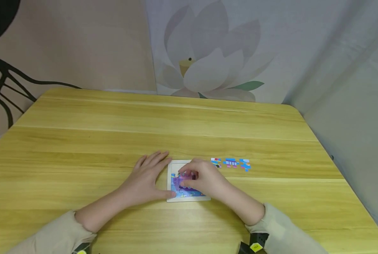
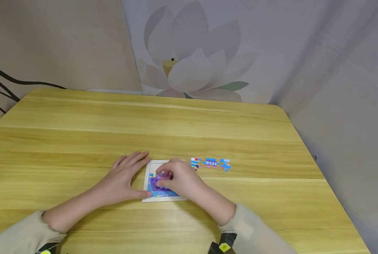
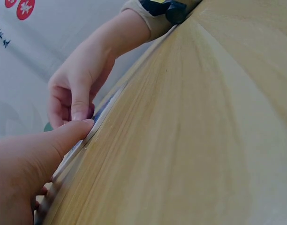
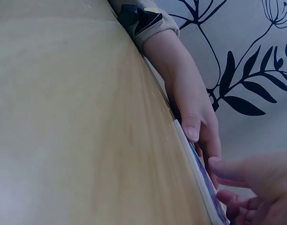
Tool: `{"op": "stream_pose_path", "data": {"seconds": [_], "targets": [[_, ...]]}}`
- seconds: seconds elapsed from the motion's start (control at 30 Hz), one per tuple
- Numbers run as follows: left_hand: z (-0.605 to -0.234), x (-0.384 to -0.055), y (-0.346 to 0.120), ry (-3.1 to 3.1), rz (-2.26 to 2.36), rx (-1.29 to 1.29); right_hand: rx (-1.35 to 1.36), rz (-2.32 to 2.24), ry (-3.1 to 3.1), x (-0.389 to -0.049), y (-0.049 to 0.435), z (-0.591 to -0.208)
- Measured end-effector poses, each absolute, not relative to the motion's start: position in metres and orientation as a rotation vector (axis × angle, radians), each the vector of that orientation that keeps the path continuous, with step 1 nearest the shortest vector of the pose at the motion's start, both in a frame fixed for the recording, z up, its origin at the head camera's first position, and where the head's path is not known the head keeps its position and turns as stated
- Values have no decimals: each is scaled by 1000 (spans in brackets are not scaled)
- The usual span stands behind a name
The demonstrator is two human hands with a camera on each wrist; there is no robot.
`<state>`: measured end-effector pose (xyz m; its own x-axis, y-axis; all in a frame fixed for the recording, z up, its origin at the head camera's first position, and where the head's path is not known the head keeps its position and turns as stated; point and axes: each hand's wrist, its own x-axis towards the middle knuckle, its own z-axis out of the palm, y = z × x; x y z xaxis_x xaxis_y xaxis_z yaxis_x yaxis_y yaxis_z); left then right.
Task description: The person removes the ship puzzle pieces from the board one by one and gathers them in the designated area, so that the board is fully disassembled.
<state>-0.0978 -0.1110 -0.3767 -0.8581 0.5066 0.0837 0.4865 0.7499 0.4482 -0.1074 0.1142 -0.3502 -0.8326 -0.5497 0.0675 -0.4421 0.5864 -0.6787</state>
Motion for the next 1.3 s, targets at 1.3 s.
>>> {"op": "stream_pose_path", "data": {"seconds": [1.3], "targets": [[-374, -98, -110, 2883, 745, 808, -786, -979, 2769, -102, 110, -356]]}}
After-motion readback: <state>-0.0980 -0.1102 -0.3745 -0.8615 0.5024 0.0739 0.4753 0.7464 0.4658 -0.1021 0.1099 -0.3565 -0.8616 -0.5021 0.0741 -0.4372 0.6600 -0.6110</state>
